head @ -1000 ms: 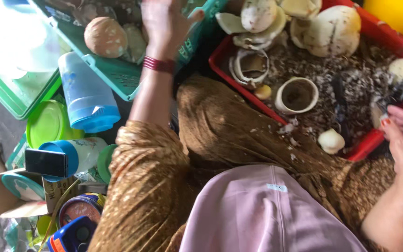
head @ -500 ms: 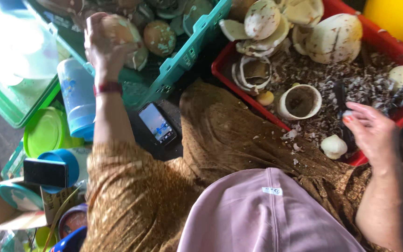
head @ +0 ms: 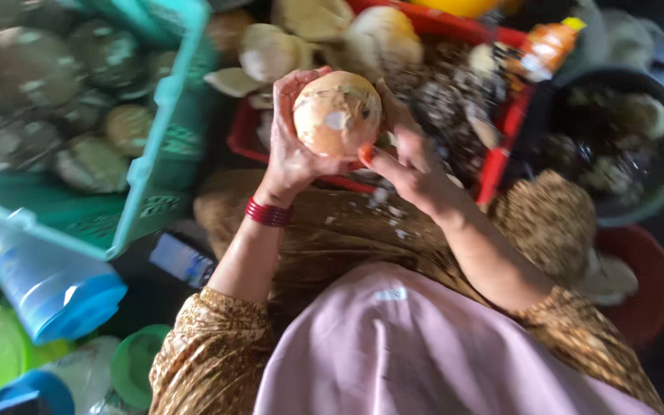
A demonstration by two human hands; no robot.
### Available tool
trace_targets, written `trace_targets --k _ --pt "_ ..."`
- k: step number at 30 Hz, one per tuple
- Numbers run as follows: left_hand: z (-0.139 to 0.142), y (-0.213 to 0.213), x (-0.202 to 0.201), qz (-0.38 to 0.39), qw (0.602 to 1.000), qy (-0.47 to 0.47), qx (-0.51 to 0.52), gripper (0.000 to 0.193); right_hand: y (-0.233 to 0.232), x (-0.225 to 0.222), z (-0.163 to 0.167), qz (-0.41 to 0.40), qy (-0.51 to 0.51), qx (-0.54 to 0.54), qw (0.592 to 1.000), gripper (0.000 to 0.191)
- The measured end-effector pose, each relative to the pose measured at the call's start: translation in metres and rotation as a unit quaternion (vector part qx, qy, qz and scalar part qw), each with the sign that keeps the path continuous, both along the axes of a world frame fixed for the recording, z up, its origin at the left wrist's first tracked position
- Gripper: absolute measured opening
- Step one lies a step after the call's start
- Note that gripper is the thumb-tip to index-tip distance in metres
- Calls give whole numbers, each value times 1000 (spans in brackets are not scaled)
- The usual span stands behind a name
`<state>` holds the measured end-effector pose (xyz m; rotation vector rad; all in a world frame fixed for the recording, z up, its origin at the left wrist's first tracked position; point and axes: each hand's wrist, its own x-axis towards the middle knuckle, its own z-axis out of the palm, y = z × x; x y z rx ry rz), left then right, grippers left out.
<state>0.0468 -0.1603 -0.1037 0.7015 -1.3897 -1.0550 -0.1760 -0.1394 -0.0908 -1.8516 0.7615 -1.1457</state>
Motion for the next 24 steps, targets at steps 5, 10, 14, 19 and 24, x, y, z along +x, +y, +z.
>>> trace_targets --k 5,10,14,19,24 --pt "-39 7 -60 8 995 -80 53 109 -10 -37 -34 -45 68 85 993 41" --pt "-58 16 -67 149 923 -355 14 112 -35 -104 -48 -132 82 135 979 35" --pt "-54 22 -62 182 923 -339 -19 104 -41 -119 -60 -238 222 147 934 18" --pt "-46 24 -61 191 903 -386 -10 102 -27 -83 -89 -212 342 132 906 38" --pt "-47 21 -58 184 891 -414 -11 104 -40 -84 -97 -288 358 46 887 38"
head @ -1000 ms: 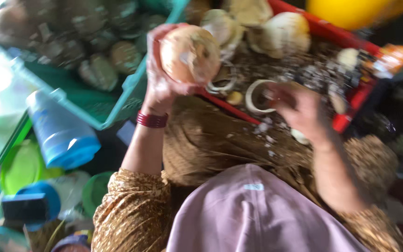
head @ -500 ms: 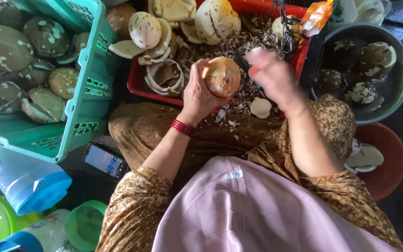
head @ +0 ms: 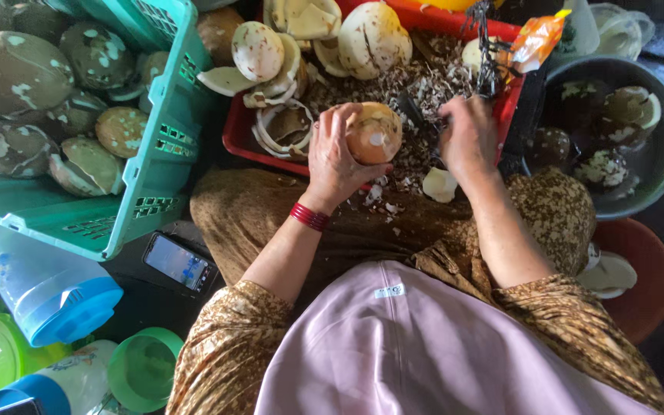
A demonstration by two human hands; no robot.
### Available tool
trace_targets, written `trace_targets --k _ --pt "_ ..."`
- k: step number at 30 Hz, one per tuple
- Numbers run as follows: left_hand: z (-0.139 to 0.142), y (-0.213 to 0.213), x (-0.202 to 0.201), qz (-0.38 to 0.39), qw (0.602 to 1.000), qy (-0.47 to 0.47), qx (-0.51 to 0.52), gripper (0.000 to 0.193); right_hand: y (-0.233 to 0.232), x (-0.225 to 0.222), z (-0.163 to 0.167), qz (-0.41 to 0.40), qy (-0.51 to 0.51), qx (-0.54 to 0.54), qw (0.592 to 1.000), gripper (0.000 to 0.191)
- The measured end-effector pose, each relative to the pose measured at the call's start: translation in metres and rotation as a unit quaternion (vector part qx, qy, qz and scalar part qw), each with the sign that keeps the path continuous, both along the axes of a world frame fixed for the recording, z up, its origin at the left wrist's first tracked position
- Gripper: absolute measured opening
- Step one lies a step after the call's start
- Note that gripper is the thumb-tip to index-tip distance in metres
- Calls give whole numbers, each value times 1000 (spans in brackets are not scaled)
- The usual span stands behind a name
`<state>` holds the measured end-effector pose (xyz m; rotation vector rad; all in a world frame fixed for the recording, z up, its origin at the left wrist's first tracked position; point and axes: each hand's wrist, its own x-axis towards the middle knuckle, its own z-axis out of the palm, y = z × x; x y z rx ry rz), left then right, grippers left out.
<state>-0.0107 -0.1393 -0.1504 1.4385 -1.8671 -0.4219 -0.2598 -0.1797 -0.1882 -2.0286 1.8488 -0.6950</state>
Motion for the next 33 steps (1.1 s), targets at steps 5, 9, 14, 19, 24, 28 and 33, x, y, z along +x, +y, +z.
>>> trace_targets --k 5,9,14,19,24,28,33 --pt "-5 -4 9 -41 998 37 -32 107 -25 -11 4 6 172 -66 983 59" --pt "-11 -7 14 -53 997 56 -9 112 -28 -12 11 -90 -43 135 986 61" --pt "-11 -11 18 -65 974 216 17 108 -2 -16 38 -67 -424 218 876 64" --pt "11 -29 12 -58 918 377 104 85 28 -3 53 90 -288 76 950 77" --pt "36 -39 -3 -129 851 494 124 55 38 10 64 142 -328 181 916 77" --pt "43 -35 -1 -143 849 494 123 31 36 5 88 239 -132 -33 961 62" --pt "42 -28 -13 -204 853 460 137 29 34 4 98 362 -374 125 845 44"
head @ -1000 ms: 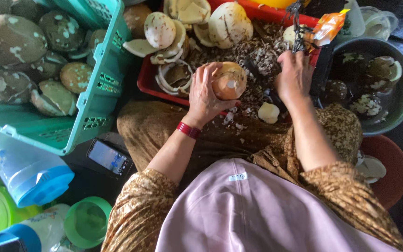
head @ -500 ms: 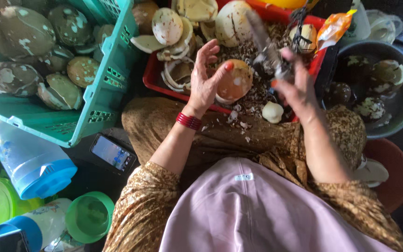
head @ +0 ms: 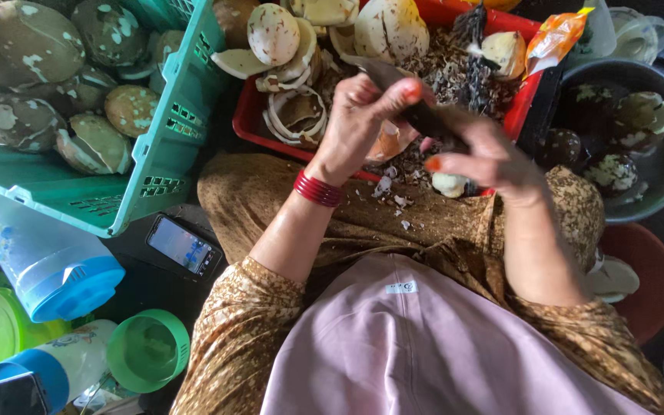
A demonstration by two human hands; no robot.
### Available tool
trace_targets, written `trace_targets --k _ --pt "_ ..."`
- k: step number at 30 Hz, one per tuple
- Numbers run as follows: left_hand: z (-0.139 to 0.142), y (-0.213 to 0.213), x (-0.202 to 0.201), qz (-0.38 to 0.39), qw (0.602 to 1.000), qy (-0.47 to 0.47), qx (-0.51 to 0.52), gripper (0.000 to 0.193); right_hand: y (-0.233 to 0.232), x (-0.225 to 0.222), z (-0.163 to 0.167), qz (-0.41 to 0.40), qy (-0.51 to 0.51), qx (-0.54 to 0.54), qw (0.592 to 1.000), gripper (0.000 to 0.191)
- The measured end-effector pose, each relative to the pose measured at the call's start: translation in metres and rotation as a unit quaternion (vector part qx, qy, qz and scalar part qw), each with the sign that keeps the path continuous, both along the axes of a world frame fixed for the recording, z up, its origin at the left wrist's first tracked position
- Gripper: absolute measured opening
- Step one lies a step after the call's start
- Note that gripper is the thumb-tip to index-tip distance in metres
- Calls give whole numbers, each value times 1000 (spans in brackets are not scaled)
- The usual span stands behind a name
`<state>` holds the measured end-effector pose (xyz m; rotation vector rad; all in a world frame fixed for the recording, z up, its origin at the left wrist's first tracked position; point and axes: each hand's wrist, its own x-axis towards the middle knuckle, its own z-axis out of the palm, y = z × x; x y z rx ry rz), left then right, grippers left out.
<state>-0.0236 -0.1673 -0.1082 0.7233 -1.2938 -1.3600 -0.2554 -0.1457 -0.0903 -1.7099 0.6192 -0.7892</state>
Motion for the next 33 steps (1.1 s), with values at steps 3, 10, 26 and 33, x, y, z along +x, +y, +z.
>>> trace_targets --k 3,10,26,33 --pt "0 2 -2 7 996 -85 -27 27 0 8 -16 -15 33 72 997 26" --pt "-28 4 44 92 902 -374 -196 129 -1 5 -44 -271 269 32 924 45" --pt "-63 7 34 32 976 -193 -98 125 15 56 -57 -217 313 -218 899 85" --pt "-74 5 30 -22 990 86 112 108 15 65 -50 -252 349 -221 875 74"
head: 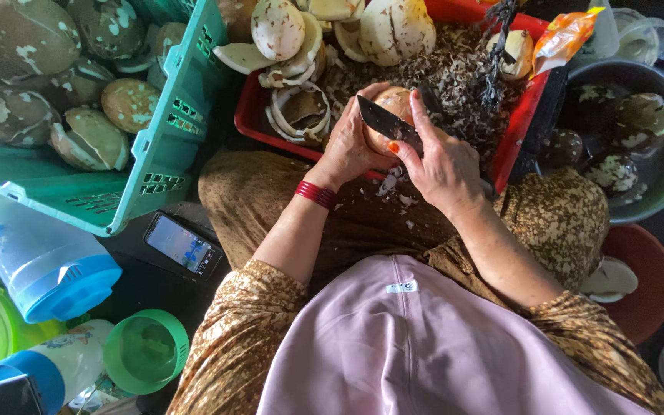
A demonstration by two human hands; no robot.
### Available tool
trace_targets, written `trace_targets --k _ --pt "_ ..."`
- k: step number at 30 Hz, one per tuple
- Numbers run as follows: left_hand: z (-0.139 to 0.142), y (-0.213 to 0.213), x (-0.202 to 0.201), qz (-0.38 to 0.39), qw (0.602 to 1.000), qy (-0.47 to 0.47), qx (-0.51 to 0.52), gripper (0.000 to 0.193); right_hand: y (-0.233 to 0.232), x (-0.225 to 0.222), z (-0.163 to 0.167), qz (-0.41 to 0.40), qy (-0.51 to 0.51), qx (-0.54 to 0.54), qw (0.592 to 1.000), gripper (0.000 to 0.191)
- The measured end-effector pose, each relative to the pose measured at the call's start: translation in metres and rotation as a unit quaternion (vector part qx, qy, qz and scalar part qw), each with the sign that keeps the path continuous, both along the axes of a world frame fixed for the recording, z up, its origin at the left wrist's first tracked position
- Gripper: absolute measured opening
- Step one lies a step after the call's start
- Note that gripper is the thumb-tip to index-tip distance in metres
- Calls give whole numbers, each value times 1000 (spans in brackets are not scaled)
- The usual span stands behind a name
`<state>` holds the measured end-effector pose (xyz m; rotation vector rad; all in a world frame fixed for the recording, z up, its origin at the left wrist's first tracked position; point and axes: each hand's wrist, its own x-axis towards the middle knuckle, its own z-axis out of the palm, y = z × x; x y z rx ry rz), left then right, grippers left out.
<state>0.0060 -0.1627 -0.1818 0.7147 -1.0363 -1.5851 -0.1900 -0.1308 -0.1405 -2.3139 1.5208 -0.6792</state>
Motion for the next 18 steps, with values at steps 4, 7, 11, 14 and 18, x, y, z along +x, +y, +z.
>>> trace_targets --k 4,7,11,14,18 --pt "-1 9 -9 89 900 -371 -210 106 -8 -1 2 -119 -1 167 979 66" --pt "-1 16 -12 116 838 -473 -245 104 -15 -11 -4 -132 -229 276 924 66" --pt "-2 12 -9 117 882 -401 -218 117 -15 -25 -20 -17 -443 346 827 69" --pt "-5 7 -4 126 928 -283 -208 134 -11 -30 -24 -28 -434 364 823 72" --pt "-8 6 -8 63 956 -253 -136 117 -5 -22 -11 -35 -277 240 930 82"
